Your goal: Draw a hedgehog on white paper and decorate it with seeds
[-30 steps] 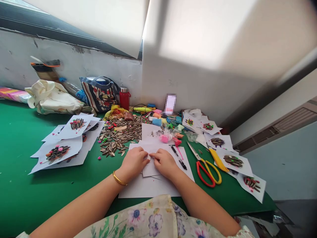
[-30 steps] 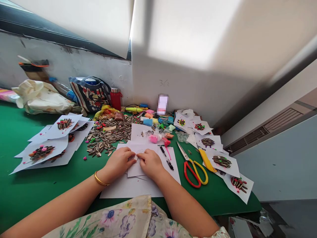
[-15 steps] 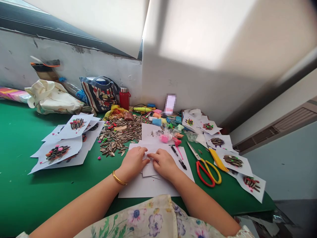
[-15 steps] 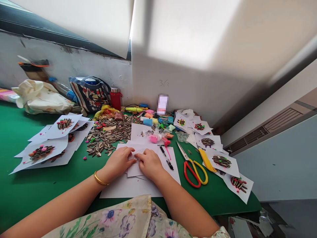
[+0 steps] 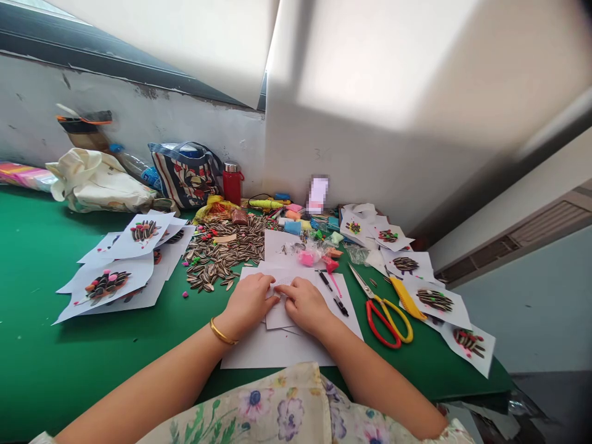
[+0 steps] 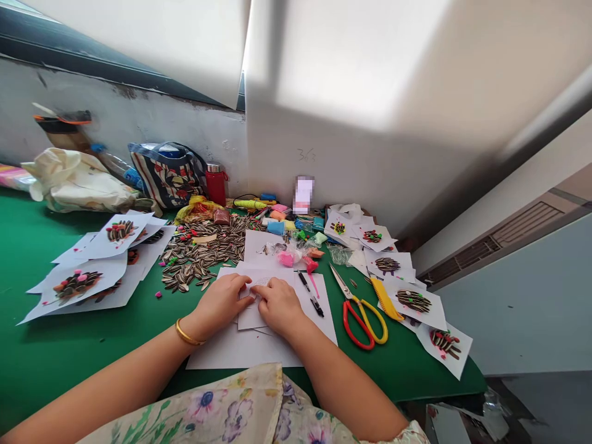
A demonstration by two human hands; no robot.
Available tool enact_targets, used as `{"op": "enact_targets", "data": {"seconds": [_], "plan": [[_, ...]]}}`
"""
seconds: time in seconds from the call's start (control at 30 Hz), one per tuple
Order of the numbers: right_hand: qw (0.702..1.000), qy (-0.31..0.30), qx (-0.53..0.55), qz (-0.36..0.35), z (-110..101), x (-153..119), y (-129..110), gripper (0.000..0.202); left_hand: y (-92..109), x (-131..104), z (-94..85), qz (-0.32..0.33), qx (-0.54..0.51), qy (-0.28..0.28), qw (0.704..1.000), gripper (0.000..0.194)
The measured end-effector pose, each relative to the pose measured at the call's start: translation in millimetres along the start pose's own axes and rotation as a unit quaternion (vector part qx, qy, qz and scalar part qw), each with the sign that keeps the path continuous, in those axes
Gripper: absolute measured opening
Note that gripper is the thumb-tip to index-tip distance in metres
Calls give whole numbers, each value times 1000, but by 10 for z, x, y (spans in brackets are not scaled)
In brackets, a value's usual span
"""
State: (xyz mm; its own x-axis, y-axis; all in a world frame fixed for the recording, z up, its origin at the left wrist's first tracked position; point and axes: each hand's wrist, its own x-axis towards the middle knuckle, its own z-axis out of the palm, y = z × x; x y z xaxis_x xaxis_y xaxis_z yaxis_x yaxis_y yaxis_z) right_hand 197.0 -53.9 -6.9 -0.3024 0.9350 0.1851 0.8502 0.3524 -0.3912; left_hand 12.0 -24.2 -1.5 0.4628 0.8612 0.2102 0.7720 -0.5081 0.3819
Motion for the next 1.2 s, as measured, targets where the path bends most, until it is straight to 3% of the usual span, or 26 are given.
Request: {"op": "enact_targets", "data": {"seconds": [0.2, 0.57, 0.77, 1.2], "plan": [[999, 4, 47, 21, 0, 19, 42, 45, 4, 1, -3, 7, 14, 4, 1000, 27], [1000, 3, 24, 20, 12, 16, 22, 45, 9, -2, -10, 7, 21, 1, 1000, 27], [997, -2, 77, 29, 4, 31, 73, 42, -2, 1, -46, 32, 11, -17, 999, 18], [997, -14, 73, -20, -47, -38, 100, 41, 33, -19, -117, 86, 66, -50, 993, 14]]}}
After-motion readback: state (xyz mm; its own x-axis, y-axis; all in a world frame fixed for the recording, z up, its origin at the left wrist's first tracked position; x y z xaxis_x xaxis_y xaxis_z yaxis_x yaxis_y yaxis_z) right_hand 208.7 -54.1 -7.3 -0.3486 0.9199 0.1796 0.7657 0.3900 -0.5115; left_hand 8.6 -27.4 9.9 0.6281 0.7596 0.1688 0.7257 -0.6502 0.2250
